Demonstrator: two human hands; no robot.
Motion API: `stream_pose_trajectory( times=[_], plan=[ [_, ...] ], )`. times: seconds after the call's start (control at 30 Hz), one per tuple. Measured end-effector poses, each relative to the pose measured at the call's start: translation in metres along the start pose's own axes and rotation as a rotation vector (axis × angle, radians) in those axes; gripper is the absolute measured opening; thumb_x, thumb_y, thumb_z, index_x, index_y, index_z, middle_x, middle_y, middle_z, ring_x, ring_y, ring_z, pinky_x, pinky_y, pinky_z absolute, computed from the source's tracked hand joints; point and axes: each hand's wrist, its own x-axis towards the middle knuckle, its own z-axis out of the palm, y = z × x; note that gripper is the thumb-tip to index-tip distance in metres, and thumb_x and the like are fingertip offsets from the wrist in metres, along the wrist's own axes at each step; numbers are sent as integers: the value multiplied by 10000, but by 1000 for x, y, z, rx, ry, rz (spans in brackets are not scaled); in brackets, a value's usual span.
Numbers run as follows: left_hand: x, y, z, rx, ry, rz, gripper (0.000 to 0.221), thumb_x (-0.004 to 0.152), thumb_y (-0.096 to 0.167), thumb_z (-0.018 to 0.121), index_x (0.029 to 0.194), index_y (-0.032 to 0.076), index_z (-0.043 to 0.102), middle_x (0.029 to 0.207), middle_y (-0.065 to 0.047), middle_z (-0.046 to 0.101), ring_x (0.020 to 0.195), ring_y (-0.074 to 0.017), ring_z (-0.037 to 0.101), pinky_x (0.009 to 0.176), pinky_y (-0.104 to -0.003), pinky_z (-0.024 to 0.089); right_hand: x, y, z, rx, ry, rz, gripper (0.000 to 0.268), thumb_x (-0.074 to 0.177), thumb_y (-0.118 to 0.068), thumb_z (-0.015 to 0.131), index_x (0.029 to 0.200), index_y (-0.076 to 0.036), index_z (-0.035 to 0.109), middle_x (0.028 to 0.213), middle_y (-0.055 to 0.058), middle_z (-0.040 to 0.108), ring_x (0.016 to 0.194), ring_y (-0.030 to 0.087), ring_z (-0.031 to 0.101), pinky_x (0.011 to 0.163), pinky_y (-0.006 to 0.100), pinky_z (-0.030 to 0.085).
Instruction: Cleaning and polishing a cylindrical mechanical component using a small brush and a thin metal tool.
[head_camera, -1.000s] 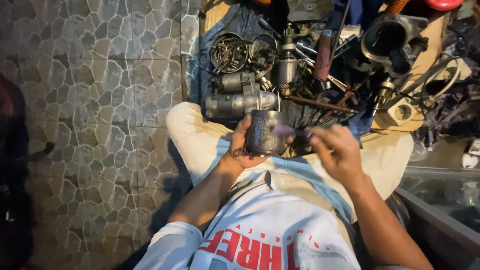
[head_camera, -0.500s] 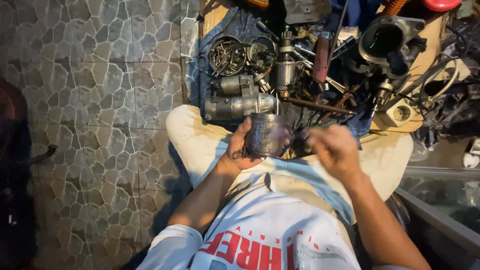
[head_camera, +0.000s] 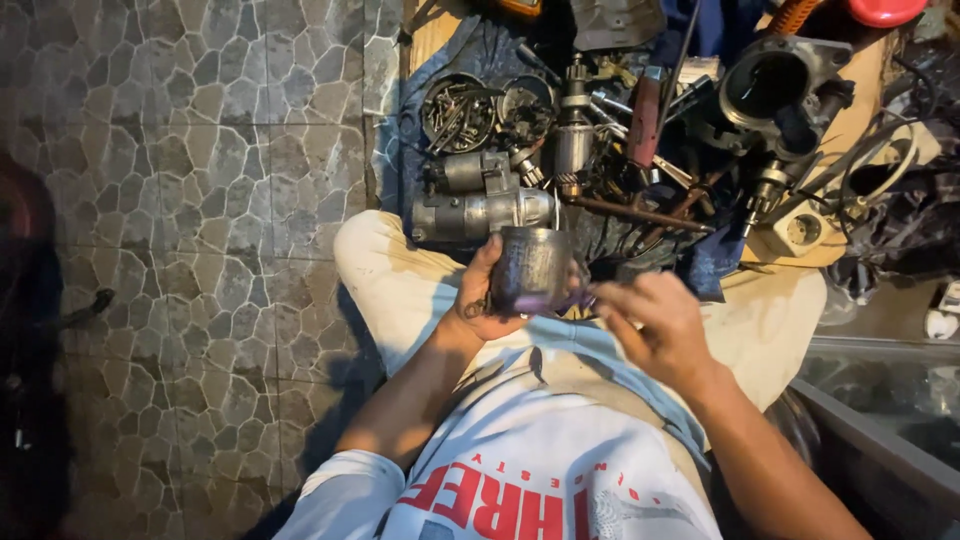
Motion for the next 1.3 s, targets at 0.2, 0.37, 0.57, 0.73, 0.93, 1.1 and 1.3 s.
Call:
stream_pose_trajectory(
  times=[0.2, 0.37, 0.57, 0.73, 0.93, 1.1, 1.3],
  plan=[
    [0, 4, 5, 64, -57, -18, 655, 967, 517, 652, 1348, -13, 590, 1243, -265, 673, 1165, -388, 660, 989, -521, 549, 4, 31, -4, 19, 74, 83, 204, 976, -228, 717, 1132, -124, 798, 722, 74, 539, 680, 316, 558, 703, 415, 484],
    [-2, 13, 23, 118, -77, -32, 564, 1014, 466, 559, 1319, -7, 601, 1105, -225, 710, 880, -315, 714, 707, -389, 570, -3, 28, 5, 29, 19, 15, 156, 924, -217, 738, 1046, -145, 802, 708, 101, 571, 659, 351, 571, 686, 458, 486],
    [-11, 12, 44, 211, -91, 13, 544, 1036, 475, 510, 1279, 3, 624, 999, -174, 728, 757, -217, 698, 617, -306, 531, 17, 39, -9, 19, 170, 240, 147, 1048, -88, 685, 1162, -46, 768, 837, 195, 638, 775, 397, 633, 756, 468, 492],
    [-14, 14, 30, 208, -133, 68, 486, 1027, 381, 553, 1332, 6, 601, 1072, -174, 725, 911, -282, 738, 819, -385, 599, 41, 46, -9, 21, 187, 371, 438, 967, 27, 622, 1397, -41, 675, 1048, 296, 651, 1006, 498, 647, 880, 542, 502],
    [-26, 9, 25, 237, 133, 218, 221, 916, 21, 610, 1126, -12, 669, 894, -173, 702, 807, -299, 719, 801, -397, 601, 89, 41, 7, 32, 130, 385, 676, 844, 100, 559, 1494, -84, 576, 1181, 341, 626, 1113, 585, 587, 935, 618, 482],
    [-19, 4, 38, 807, 282, 476, 727, 673, 55, 926, 1291, 84, 543, 1138, -91, 604, 1055, -202, 593, 886, -361, 540, 86, 63, 27, 158, 132, 407, 650, 864, 64, 561, 1483, -133, 587, 1212, 270, 652, 1163, 474, 635, 957, 527, 526],
    [28, 36, 50, 1434, 505, 499, 1021, 570, 390, 996, 1393, 83, 477, 1310, -262, 594, 1269, -416, 573, 1103, -487, 426, 58, 53, 11, 326, 194, 416, 566, 920, 104, 512, 1462, -47, 577, 1231, 298, 652, 1172, 443, 643, 996, 542, 507]
  ],
)
